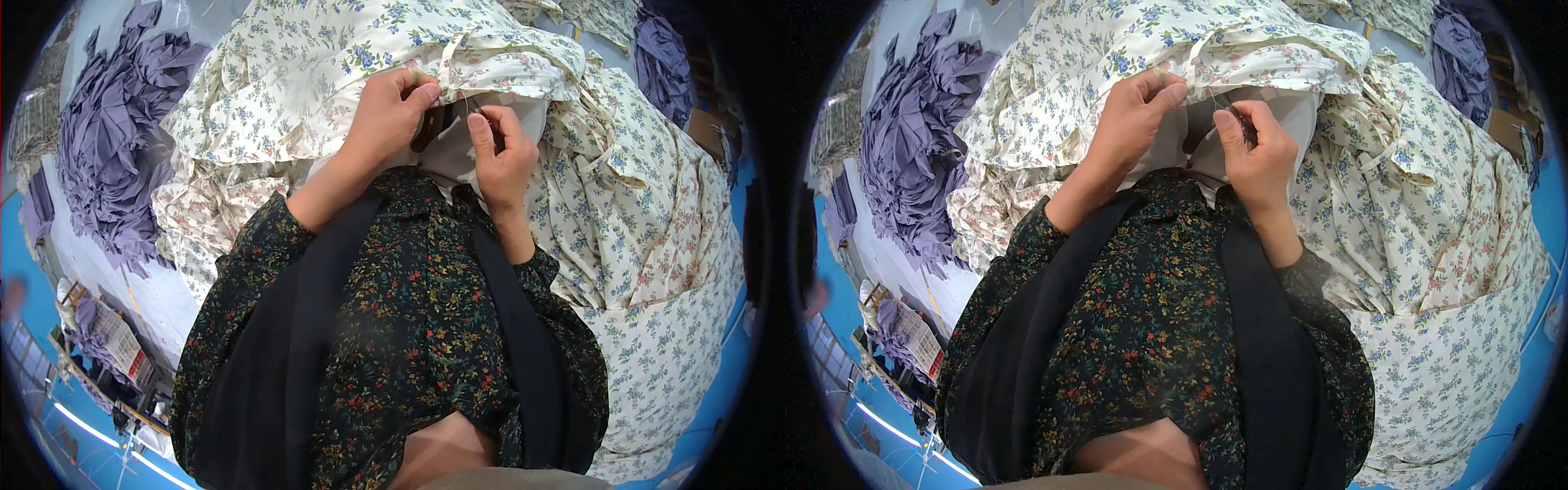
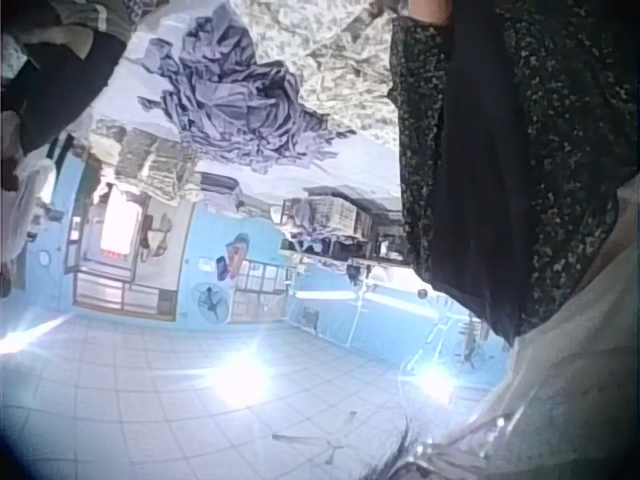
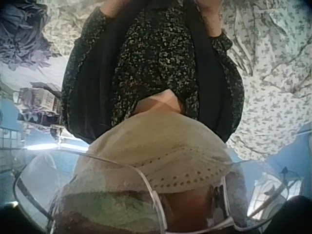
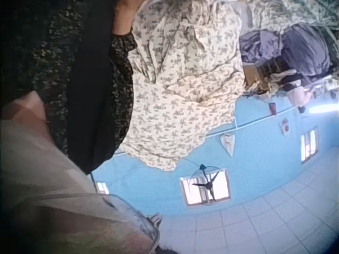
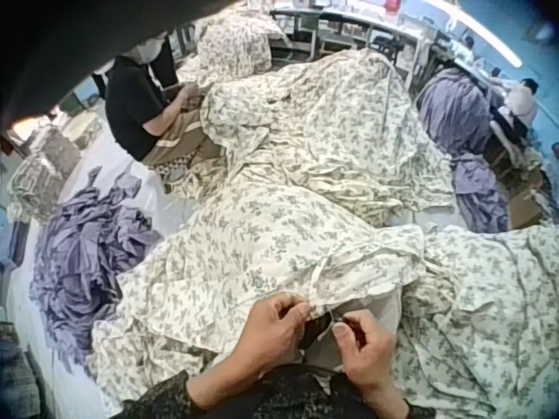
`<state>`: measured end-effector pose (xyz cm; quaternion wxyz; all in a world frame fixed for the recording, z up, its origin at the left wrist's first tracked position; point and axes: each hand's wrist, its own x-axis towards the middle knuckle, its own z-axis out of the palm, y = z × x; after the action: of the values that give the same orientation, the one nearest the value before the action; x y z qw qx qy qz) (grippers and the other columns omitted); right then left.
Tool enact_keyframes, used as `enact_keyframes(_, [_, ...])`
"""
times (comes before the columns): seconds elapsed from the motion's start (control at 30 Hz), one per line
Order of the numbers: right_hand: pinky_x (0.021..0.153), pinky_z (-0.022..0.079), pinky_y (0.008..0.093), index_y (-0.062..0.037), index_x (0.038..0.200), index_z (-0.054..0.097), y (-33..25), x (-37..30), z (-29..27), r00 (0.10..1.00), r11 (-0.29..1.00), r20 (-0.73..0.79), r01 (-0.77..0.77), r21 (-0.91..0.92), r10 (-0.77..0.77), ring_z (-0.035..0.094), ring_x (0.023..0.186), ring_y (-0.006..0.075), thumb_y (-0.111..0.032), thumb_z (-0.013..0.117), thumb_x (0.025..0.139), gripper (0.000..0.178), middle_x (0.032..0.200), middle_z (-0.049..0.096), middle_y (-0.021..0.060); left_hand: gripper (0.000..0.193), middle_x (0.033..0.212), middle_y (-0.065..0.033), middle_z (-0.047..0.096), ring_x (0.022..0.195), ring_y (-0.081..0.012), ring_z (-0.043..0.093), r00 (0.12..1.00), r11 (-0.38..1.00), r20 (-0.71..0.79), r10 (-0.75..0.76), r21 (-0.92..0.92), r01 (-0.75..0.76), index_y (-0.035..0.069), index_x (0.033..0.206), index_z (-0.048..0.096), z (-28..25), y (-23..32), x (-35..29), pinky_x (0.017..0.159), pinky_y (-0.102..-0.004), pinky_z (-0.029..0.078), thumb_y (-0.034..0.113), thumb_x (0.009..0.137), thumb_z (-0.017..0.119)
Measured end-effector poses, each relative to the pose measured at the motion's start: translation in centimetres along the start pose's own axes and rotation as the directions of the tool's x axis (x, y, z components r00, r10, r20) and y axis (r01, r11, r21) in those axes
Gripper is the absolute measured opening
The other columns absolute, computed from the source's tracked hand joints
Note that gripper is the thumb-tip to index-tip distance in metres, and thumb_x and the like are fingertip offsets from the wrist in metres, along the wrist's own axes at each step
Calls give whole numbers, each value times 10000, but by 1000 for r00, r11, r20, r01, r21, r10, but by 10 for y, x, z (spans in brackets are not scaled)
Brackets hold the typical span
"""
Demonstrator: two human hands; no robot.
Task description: Trimming excess threads and cleaning edges of fabric pieces using small shears.
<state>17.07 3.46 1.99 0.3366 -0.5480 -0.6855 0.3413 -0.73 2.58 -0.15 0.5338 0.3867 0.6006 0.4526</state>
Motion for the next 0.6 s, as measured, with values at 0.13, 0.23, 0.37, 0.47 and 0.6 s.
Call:
enact_keyframes(0.13, [526,434,276,-23,903,637,-7,8,3,1000,997,-1,-4,82,4,559,552,139,-252,652,913,230,664,608,71,266,944,-32,664,850,-64,555,985,973,49,-164,-158,169,-56,1062,644,-1,6,1,764,-215,440,173,929,626])
enact_keyframes(0.23, [524,446,299,-25,900,638,-1,6,5,990,985,0,141,-98,-142,579,547,194,-241,656,903,216,693,621,92,284,948,-26,658,847,-57,550,977,945,57,-205,-246,213,-56,1094,634,-2,3,3,759,-211,439,180,935,624])
enact_keyframes(0.37, [520,452,323,-34,895,641,9,11,13,950,942,-54,296,-158,-307,592,554,244,-233,658,896,200,717,629,99,267,937,-14,654,821,-57,545,969,908,105,-225,-337,247,-42,1091,639,0,1,5,743,-213,439,179,941,620])
enact_keyframes(0.47, [516,452,346,-40,890,643,11,16,16,918,900,-55,370,-229,-392,601,563,269,-224,662,888,185,732,636,97,246,929,-9,655,809,-53,541,961,905,110,-252,-324,275,-33,1071,646,1,5,4,733,-215,437,178,948,611])
enact_keyframes(0.6, [513,447,355,-43,880,645,11,17,16,926,915,-56,358,-187,-374,602,563,270,-218,659,889,176,724,634,92,237,913,-1,652,801,-48,535,963,912,114,-243,-312,267,-24,1052,653,0,0,5,724,-213,433,185,950,608])
